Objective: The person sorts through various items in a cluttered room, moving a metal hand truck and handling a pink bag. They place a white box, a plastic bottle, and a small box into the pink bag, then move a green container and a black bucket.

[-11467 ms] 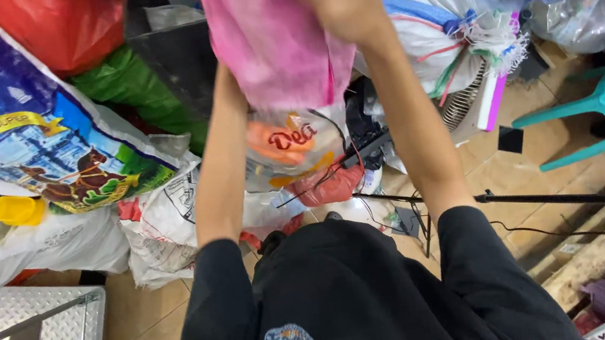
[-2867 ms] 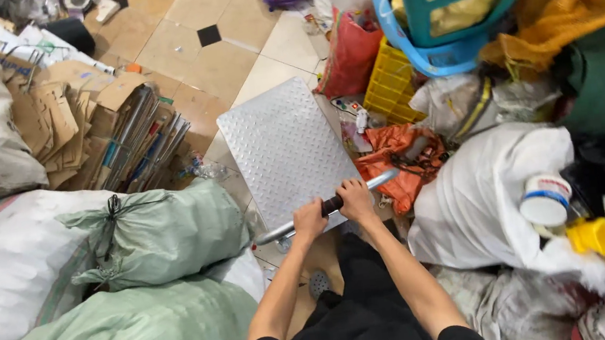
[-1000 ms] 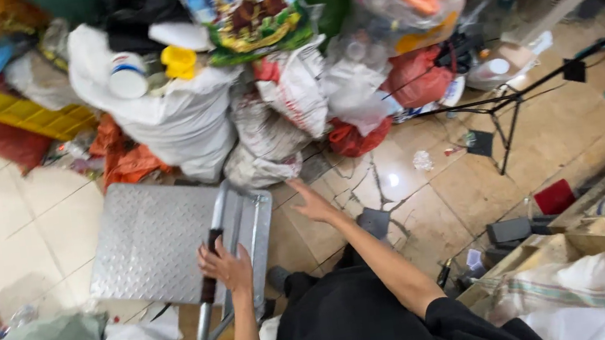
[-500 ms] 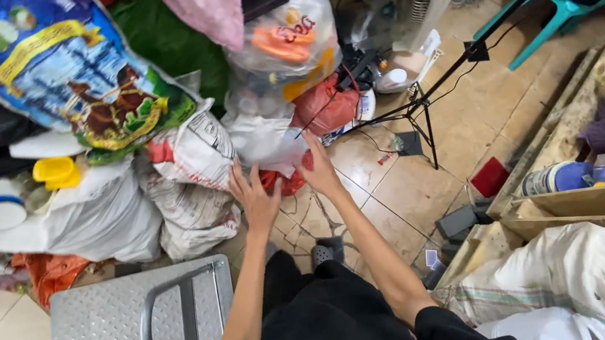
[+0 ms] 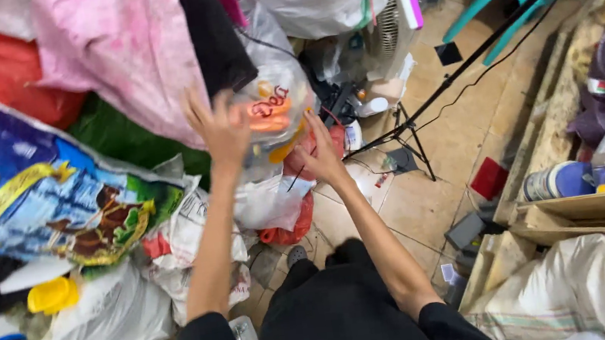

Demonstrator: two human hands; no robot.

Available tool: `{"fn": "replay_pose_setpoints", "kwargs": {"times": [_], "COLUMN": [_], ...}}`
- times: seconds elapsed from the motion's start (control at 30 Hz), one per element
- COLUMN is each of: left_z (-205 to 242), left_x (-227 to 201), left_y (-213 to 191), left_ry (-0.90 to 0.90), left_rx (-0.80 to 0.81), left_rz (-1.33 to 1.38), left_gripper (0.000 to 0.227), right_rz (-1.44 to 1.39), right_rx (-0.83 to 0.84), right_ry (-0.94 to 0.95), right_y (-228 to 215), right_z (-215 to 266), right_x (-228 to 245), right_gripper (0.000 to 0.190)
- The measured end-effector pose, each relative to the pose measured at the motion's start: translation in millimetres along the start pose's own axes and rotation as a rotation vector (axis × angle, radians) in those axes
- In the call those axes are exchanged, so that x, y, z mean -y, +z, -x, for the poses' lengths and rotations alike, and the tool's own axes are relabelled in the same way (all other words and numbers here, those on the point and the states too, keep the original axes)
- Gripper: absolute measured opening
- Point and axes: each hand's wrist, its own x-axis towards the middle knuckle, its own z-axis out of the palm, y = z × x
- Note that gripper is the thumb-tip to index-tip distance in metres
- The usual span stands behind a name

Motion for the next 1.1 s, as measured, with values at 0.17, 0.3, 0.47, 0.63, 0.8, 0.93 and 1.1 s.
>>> {"fn": "replay_pose_setpoints", "kwargs": {"times": [0.17,0.3,0.47,0.63,0.8,0.93,1.1], "left_z": [-144,-217,-242,-246,-216,-146,-11], "left_x": [15,38,101,79,76,57,37], "left_y": [22,48,59,-3,-107,-190,-271], "left_ry": [-0.044,-0.234,-0.236,-0.156,-0.196,-0.204,-0.415], "left_rx": [-0.011,0.102,0.082,-0.24,-0.489,-0.638,-0.765], "left_rz": [-0.02,-0.176,-0.163,-0.042,-0.053,0.092,0.352], "left_gripper": [0.052,0.07,0.045,0.024,0.021,0.02,0.017], "right_rz": [-0.029,-0.071,-0.241,-0.275,-0.486,-0.684,-0.816], "right_rx": [-0.001,0.073,0.186,0.239,0.178,0.31,0.618], "right_ry": [-0.001,0.089,0.018,-0.127,-0.195,-0.269,-0.406], "right_y": [-14,-9,19,52,71,95,157], "right_z": [-69,-140,-241,-305,-368,-363,-284], "right_x": [-36,-54,-96,-135,-53,24,84], "right_gripper": [0.076,0.075,0.078,0.078,0.1,0.106,0.075]}}
